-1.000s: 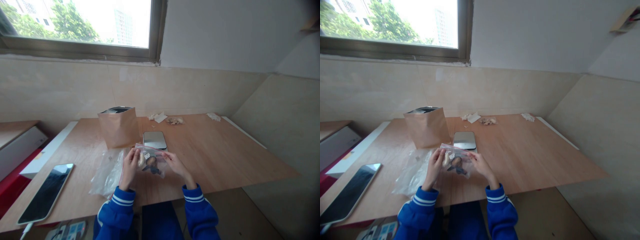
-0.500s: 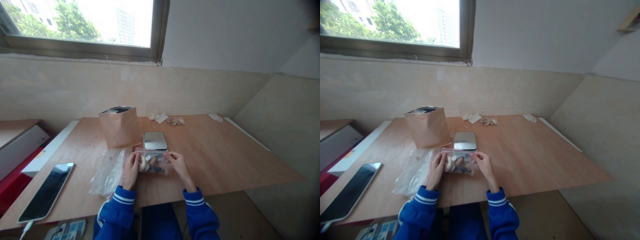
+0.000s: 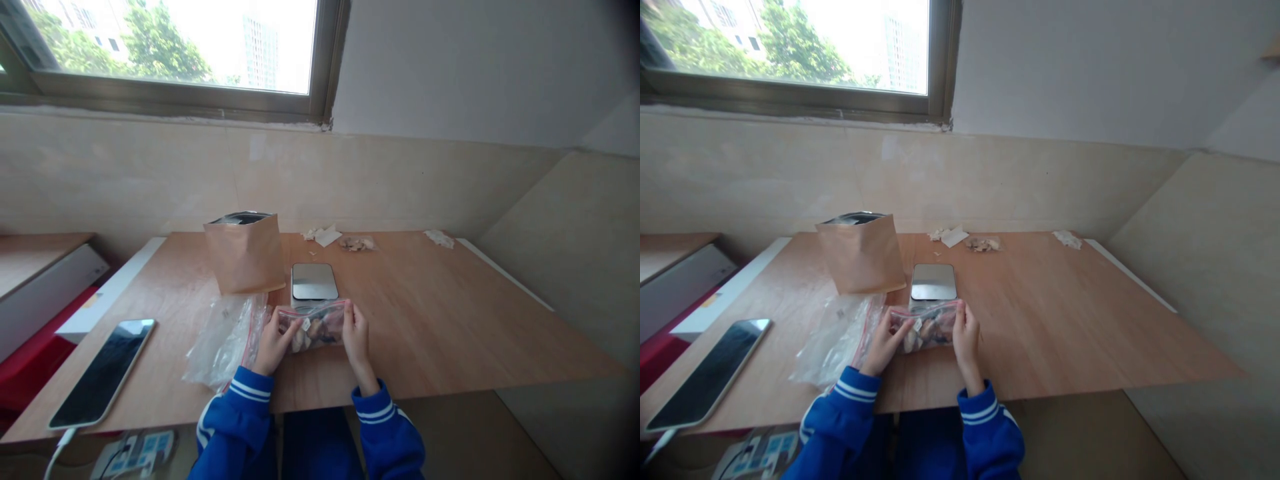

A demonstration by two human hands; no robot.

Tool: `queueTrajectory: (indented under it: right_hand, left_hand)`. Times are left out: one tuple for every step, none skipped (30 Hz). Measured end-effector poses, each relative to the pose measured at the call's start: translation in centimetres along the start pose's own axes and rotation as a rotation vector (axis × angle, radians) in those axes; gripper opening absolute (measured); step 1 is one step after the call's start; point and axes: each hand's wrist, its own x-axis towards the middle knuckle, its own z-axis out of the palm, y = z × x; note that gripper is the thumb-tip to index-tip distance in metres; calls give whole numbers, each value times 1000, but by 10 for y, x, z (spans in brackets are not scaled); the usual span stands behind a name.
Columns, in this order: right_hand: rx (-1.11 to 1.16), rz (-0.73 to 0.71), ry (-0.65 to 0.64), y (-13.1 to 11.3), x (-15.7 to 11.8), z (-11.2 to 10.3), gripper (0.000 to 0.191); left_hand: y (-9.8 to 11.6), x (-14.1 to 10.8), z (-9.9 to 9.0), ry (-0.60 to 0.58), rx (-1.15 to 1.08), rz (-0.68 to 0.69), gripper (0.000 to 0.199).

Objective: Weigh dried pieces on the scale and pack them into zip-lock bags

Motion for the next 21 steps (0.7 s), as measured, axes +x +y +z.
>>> queueTrajectory:
  right_hand:
    - [-19,1,39,1,0,1,61]
    - [-32,6,72,2,0,2,62]
    - [-40,15,96,3,1,3,62]
    - [-45,25,113,4,1,4,63]
    - [-52,32,126,5,1,4,63]
    - [-62,32,139,6,1,5,64]
    - [-71,26,150,7,1,5,64]
    - [-77,20,155,8,1,4,64]
    - [-77,19,157,10,1,4,63]
    - [-72,24,158,12,1,3,63]
    - [-67,32,162,13,1,2,62]
    - [-66,40,169,15,1,1,62]
    - [-73,42,176,17,1,0,61]
    - [-87,38,183,20,0,-1,61]
    - [-102,27,190,21,0,-2,61]
    - [-112,15,192,23,0,-2,61]
    - [-113,8,188,24,0,-2,60]
    - [-104,12,175,25,-1,-2,59]
    - [-89,23,155,26,-1,-1,58]
    - [-74,37,131,27,-1,-1,57]
    - [-63,47,108,27,-1,0,55]
  left_hand:
    - [-1,0,0,-6,-1,5,34]
    - [-1,1,1,-11,4,10,34]
    - [-2,1,1,-17,10,12,34]
    - [-2,0,2,-24,16,13,34]
    - [-2,0,2,-33,16,12,34]
    - [-2,0,2,-43,11,10,34]
    - [-2,0,2,-50,1,9,33]
    - [-2,0,2,-56,-12,7,33]
    - [-3,0,2,-58,-27,5,33]
    - [-3,1,2,-58,-43,3,33]
    - [-3,1,2,-53,-59,2,33]
    - [-3,2,1,-42,-73,4,33]
    - [-3,3,1,-25,-83,9,34]
    - [-3,4,1,-3,-92,15,36]
    - [-4,4,0,21,-101,21,37]
    - [-4,5,0,43,-112,22,39]
    - [-4,6,-1,59,-130,16,40]
    - [-4,7,-1,72,-153,3,42]
    - [-4,7,-2,87,-176,-15,43]
    - [-4,8,-2,105,-194,-33,45]
    - [-4,8,-3,129,-204,-44,46]
